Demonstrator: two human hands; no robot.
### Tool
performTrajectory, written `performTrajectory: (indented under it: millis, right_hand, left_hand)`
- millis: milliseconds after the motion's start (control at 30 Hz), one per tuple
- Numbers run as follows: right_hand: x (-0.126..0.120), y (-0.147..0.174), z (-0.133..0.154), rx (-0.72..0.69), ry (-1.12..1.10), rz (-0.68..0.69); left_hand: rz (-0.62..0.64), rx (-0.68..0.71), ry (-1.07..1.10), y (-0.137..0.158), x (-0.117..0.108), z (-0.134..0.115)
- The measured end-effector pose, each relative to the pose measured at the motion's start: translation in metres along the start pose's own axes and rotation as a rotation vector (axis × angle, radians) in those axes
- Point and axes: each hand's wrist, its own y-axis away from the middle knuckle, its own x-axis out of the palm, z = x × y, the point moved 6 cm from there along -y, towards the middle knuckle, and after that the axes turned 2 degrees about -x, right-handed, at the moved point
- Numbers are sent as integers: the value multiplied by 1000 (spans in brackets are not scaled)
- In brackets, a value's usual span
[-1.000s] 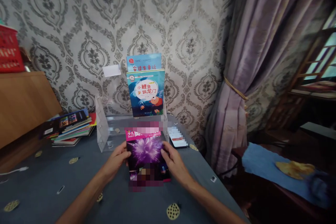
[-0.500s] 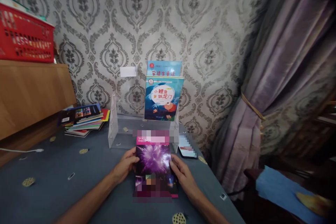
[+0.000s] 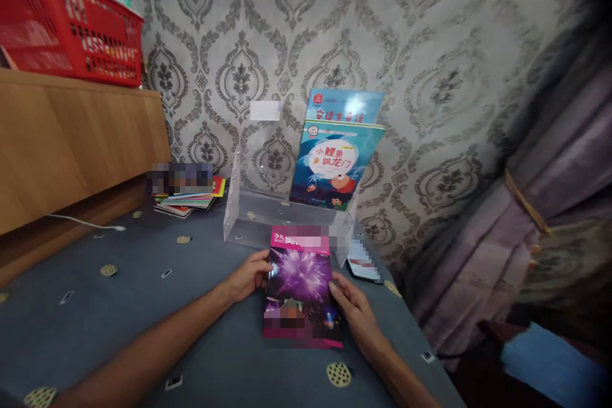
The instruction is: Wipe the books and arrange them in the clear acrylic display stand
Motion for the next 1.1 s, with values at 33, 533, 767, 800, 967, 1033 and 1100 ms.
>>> performTrajectory:
  millis: [33, 533, 767, 800, 967, 1033, 1100]
  right_hand:
    - [1, 1, 1, 1, -6, 3]
    - [1, 2, -10, 110, -56, 9]
    - [-1, 0, -10, 174, -96, -15]
    - [-1, 0, -9, 177, -98, -10]
    - [3, 1, -4, 190, -117, 11]
    - [4, 2, -3, 199, -122, 4]
    - [4, 2, -3, 214, -136, -2]
  left_hand:
    - [8, -4, 7, 1, 0, -1]
    - [82, -80, 74, 4, 1, -2]
    - [84, -98, 52, 0, -2, 0]
    - [86, -97, 52, 0, -2, 0]
    - [100, -91, 53, 0, -2, 0]
    - [107, -91, 50, 0, -2, 0]
    - [110, -89, 48, -1, -2, 0]
